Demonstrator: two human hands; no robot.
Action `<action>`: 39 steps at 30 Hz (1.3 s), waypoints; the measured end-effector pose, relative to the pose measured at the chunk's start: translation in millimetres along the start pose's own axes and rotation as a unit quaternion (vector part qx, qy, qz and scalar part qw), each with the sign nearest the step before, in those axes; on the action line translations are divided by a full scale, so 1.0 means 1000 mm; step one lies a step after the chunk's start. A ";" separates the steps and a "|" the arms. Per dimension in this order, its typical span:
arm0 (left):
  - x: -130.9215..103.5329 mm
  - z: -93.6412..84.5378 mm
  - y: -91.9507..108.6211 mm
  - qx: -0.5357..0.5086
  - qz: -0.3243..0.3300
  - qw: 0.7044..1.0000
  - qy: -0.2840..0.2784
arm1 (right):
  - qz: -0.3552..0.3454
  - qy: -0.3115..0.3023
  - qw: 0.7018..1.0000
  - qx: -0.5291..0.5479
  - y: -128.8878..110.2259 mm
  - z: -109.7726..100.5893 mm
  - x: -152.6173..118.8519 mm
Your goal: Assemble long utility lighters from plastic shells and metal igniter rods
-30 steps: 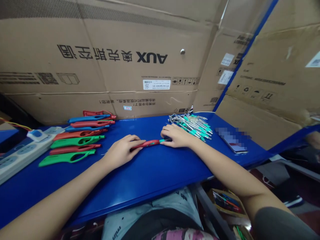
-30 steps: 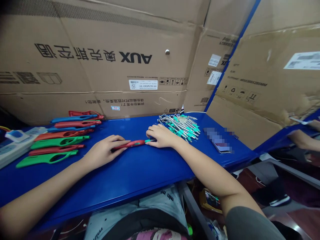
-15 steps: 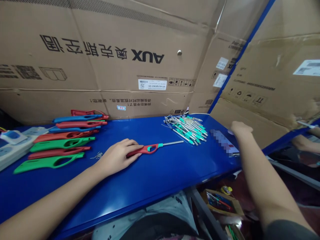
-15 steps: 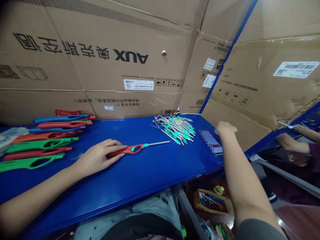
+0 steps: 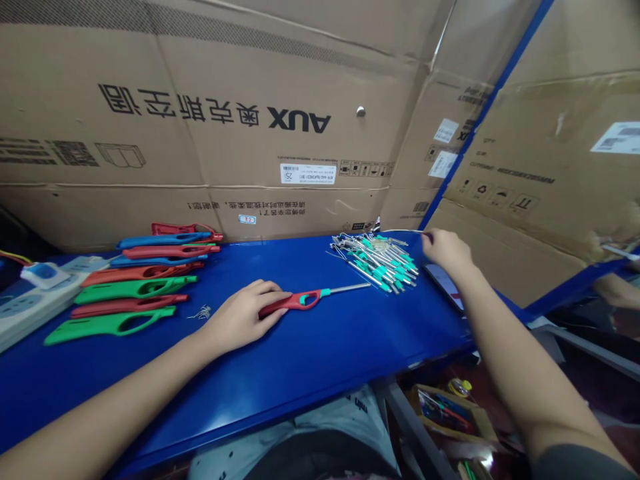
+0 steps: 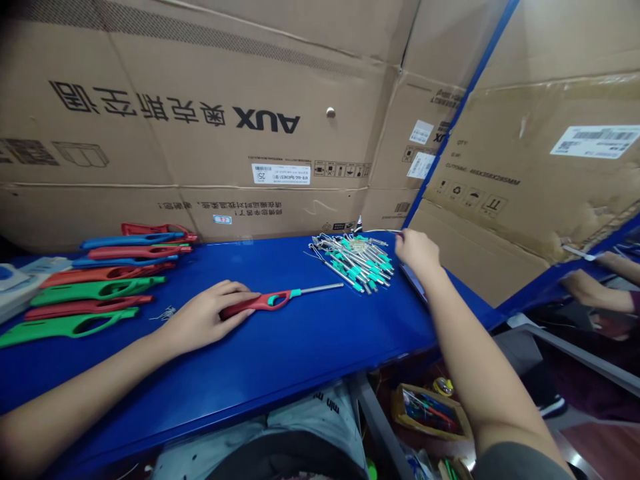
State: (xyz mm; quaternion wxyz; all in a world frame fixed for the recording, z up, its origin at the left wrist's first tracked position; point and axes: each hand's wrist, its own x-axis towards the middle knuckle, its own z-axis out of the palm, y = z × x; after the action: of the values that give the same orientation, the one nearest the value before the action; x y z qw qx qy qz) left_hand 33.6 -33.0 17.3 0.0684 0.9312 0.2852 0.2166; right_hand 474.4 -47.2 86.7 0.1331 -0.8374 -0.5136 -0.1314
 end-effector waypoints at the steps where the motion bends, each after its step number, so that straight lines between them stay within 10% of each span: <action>1: 0.000 0.000 0.000 -0.005 0.000 1.000 0.002 | -0.021 0.000 1.000 0.020 -0.018 -0.001 -0.003; 7: -0.005 -0.004 0.013 -0.004 0.011 1.000 -0.013 | -0.239 -0.038 0.861 0.446 -0.148 -0.001 -0.044; 13: -0.011 -0.001 0.026 0.035 0.024 0.997 -0.061 | -0.255 -0.197 0.672 0.667 -0.261 0.020 -0.100; 17: -0.016 0.004 0.028 0.026 0.044 0.998 -0.044 | -0.254 -0.256 0.613 0.703 -0.298 0.042 -0.117; 23: -0.018 0.008 0.030 0.044 0.030 0.998 -0.041 | -0.278 -0.336 0.601 0.670 -0.299 0.054 -0.118; 39: -0.018 0.008 0.030 0.050 0.024 0.997 -0.047 | -0.304 -0.314 0.595 0.674 -0.296 0.051 -0.121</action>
State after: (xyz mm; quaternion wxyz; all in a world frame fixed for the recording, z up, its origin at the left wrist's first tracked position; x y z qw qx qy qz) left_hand 39.1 -67.5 10.9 0.0300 0.9490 0.2702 0.1597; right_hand 161.1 0.4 22.0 0.4427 -0.2937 -0.6905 0.4909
